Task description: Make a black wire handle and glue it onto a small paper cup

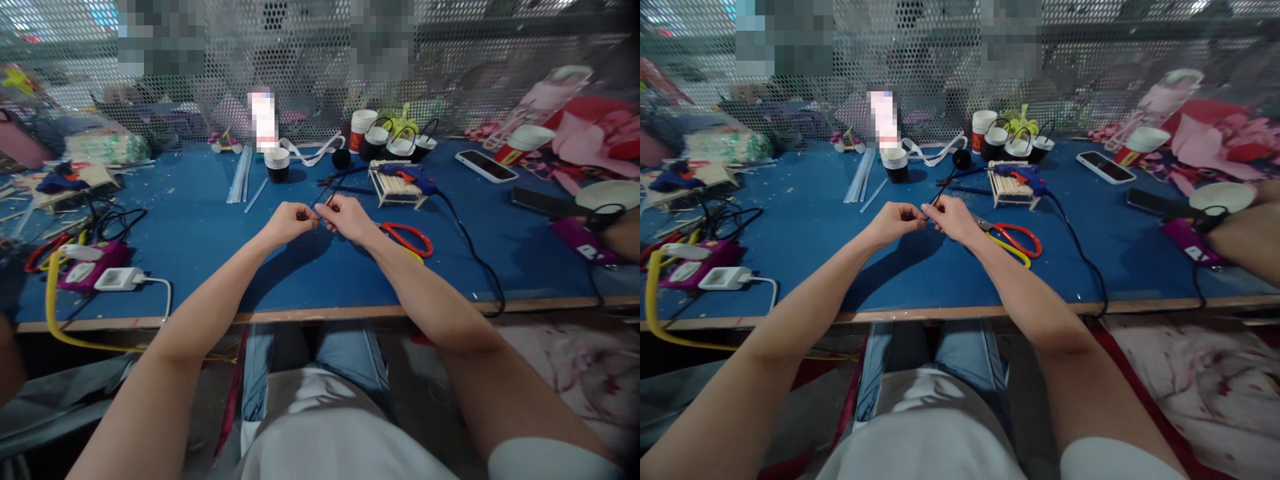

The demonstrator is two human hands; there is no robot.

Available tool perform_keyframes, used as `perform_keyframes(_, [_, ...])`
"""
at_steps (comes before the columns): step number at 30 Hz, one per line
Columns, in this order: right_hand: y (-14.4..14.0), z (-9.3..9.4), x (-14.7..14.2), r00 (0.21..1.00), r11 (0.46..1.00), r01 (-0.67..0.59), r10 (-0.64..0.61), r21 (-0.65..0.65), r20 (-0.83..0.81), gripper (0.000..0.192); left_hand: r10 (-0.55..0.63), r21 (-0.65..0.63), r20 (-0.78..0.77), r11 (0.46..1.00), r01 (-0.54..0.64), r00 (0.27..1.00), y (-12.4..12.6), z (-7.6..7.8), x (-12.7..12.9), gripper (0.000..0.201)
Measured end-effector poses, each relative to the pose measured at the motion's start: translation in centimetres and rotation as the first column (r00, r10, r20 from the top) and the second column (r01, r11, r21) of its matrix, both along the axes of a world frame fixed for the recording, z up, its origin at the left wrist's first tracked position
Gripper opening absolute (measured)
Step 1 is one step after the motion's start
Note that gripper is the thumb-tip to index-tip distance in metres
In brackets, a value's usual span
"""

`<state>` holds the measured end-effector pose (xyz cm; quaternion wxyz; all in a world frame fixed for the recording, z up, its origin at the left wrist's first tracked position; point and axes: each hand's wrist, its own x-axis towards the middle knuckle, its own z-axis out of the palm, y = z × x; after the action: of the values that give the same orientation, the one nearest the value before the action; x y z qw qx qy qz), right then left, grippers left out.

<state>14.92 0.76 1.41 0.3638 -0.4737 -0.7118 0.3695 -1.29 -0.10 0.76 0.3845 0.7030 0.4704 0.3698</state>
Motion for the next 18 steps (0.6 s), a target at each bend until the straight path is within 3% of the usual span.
perform_keyframes(7, [0.09,-0.23,0.1,0.999,0.999,0.013,-0.014,0.04,0.034,0.032,0.012,-0.013,0.003,1.0,-0.012,1.0,-0.26,0.13,0.24,0.018])
perform_keyframes(11, [0.26,-0.31,0.24,0.988,0.995,-0.075,0.065,-0.065,-0.14,0.04,0.012,-0.027,0.015,1.0,-0.012,1.0,-0.3,0.38,0.11,0.018])
perform_keyframes(14, [0.5,-0.14,0.46,0.917,0.95,-0.221,0.124,-0.223,-0.379,0.04,0.056,-0.023,0.049,0.998,-0.055,0.997,-0.14,0.66,-0.2,0.018])
perform_keyframes(18, [0.71,0.15,0.73,0.809,0.847,-0.412,0.17,-0.337,-0.563,0.02,0.131,-0.02,0.088,0.991,-0.13,0.987,0.04,0.97,-0.59,0.019])
